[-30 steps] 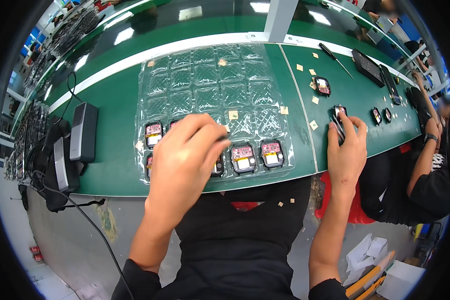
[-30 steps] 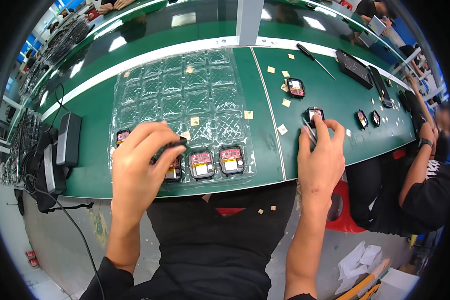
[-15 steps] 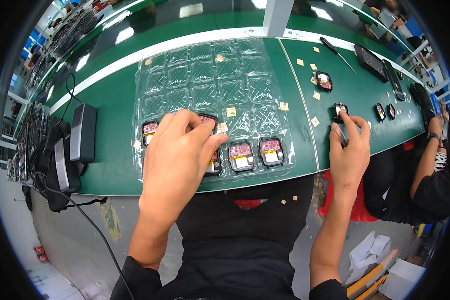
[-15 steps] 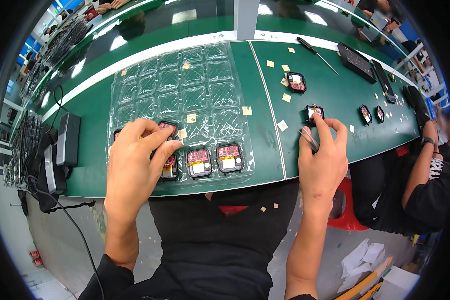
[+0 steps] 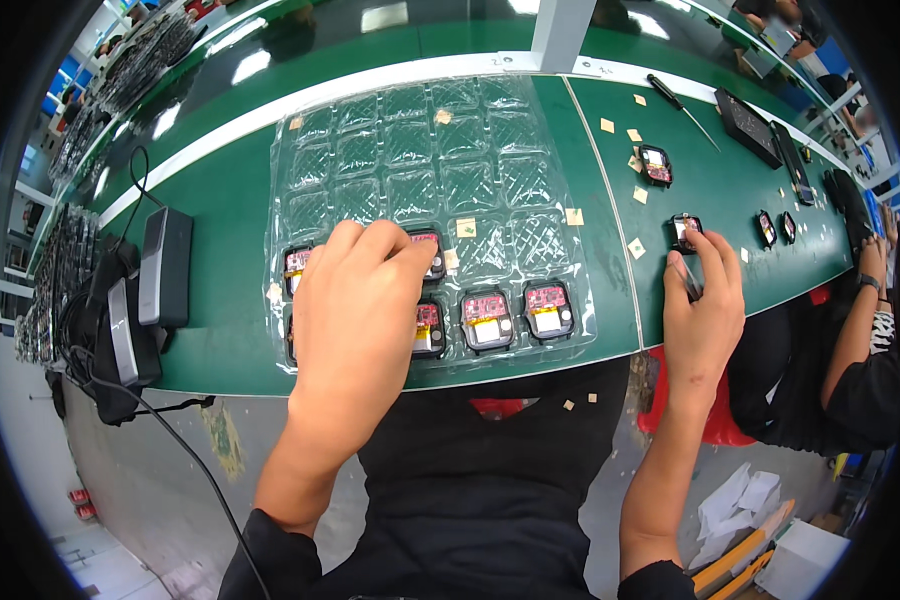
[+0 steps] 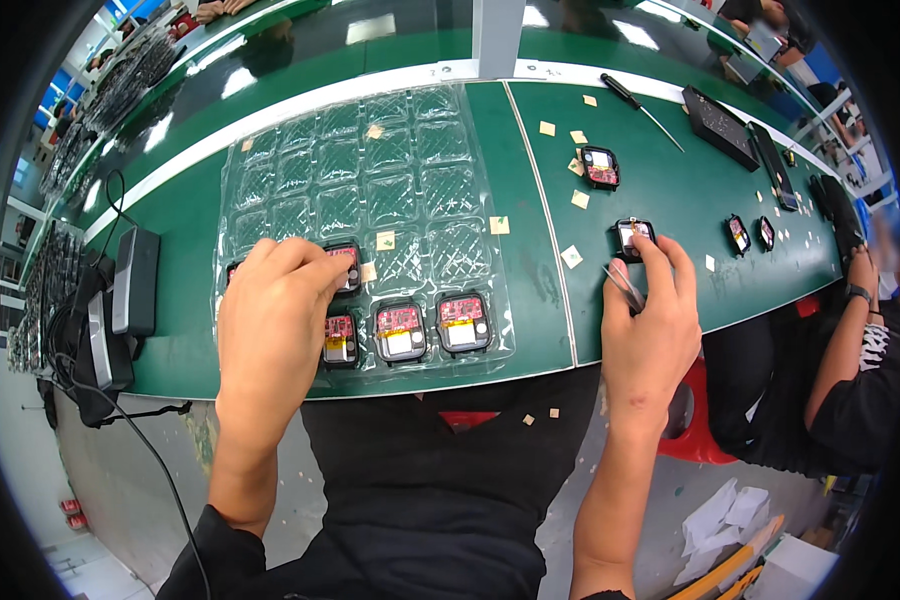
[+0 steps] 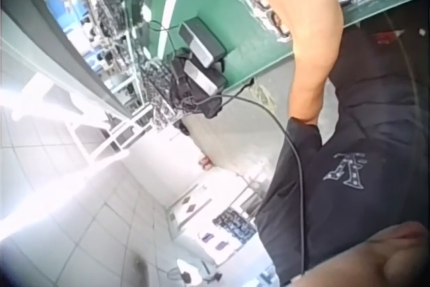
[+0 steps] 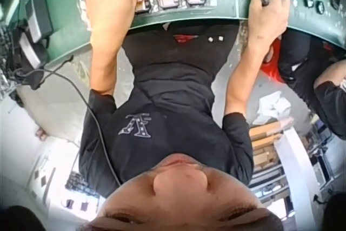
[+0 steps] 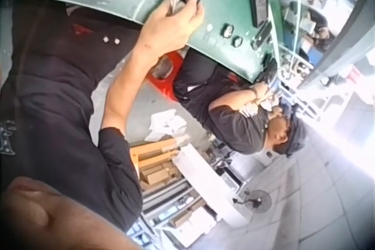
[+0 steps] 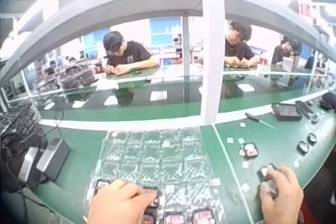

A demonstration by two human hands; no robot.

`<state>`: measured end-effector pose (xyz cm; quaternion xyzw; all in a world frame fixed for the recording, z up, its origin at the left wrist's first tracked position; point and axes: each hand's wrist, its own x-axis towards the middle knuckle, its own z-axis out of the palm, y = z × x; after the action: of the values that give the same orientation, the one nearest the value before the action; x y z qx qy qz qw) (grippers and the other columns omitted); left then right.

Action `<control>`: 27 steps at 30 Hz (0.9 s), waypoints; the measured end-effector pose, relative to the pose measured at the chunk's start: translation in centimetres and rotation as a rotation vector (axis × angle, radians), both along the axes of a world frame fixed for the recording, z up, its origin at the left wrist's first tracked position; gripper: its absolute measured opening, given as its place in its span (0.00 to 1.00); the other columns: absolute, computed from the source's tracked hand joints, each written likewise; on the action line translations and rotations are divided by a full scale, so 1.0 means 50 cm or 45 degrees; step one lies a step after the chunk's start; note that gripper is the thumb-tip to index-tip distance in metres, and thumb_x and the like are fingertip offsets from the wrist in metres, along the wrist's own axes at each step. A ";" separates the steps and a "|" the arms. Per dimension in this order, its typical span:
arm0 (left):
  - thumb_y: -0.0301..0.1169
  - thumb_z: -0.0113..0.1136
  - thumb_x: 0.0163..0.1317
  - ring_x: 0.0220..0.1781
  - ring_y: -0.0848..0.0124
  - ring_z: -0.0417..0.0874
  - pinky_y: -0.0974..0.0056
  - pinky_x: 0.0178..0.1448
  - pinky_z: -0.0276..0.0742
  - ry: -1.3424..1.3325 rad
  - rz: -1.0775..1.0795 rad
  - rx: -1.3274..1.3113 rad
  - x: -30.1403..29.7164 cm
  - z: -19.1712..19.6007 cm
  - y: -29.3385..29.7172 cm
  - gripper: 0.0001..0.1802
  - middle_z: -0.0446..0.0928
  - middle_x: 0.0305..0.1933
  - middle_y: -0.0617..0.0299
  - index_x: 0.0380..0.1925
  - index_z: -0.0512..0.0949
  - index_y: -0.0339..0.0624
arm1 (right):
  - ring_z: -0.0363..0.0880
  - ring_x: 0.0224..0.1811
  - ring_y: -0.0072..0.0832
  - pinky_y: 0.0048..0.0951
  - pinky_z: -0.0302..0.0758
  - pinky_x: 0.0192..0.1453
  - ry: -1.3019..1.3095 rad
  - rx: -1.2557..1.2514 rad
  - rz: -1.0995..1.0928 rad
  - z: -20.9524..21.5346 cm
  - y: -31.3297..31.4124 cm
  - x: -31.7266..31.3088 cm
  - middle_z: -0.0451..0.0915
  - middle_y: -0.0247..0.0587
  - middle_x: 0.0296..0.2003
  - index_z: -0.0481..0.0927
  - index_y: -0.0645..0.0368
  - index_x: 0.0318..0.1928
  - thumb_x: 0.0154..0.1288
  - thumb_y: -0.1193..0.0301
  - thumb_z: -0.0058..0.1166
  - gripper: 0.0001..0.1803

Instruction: Assembling or inspecting small electronic components at a manufacturing workstation.

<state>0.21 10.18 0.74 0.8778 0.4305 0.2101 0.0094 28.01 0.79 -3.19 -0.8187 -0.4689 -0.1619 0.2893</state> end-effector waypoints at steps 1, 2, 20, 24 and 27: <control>0.22 0.62 0.54 0.43 0.60 0.79 0.57 0.49 0.76 0.000 0.019 0.009 0.005 0.004 0.002 0.14 0.81 0.38 0.61 0.42 0.88 0.38 | 0.86 0.38 0.40 0.37 0.80 0.40 0.014 0.022 0.037 -0.001 -0.001 0.004 0.82 0.40 0.56 0.85 0.52 0.53 0.67 0.68 0.65 0.15; 0.22 0.62 0.54 0.43 0.60 0.79 0.57 0.49 0.76 0.000 0.039 0.018 0.008 0.006 0.002 0.14 0.81 0.37 0.61 0.41 0.88 0.39 | 0.86 0.38 0.40 0.37 0.80 0.40 0.013 0.020 0.036 0.000 -0.003 0.002 0.82 0.40 0.56 0.85 0.52 0.53 0.67 0.68 0.65 0.15; 0.16 0.76 0.49 0.41 0.62 0.88 0.65 0.41 0.81 -0.868 -0.405 -0.326 0.026 0.034 -0.096 0.16 0.86 0.39 0.54 0.39 0.85 0.35 | 0.52 0.19 0.09 0.13 0.56 0.25 0.482 0.659 0.842 0.010 -0.070 -0.033 0.82 0.52 0.58 0.73 0.61 0.58 0.52 0.64 0.81 0.37; 0.22 0.82 0.50 0.52 0.55 0.88 0.59 0.53 0.87 -0.924 -0.598 -0.345 0.036 -0.009 -0.135 0.29 0.79 0.57 0.46 0.51 0.77 0.37 | 0.56 0.20 0.06 0.12 0.65 0.33 0.894 0.538 1.103 0.038 -0.099 -0.119 0.81 0.57 0.56 0.73 0.62 0.55 0.53 0.64 0.81 0.36; 0.23 0.78 0.53 0.53 0.47 0.87 0.54 0.52 0.90 -1.145 -0.637 0.123 0.067 -0.068 -0.152 0.25 0.80 0.54 0.41 0.51 0.80 0.34 | 0.60 0.23 0.05 0.13 0.68 0.34 1.619 0.493 1.180 0.041 -0.131 -0.172 0.75 0.60 0.62 0.71 0.59 0.45 0.54 0.73 0.80 0.28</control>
<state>3.55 2.60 -2.65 0.7762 0.1507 0.5776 0.2027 19.42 -5.75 -1.11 -0.4120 -0.4699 0.3925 0.6749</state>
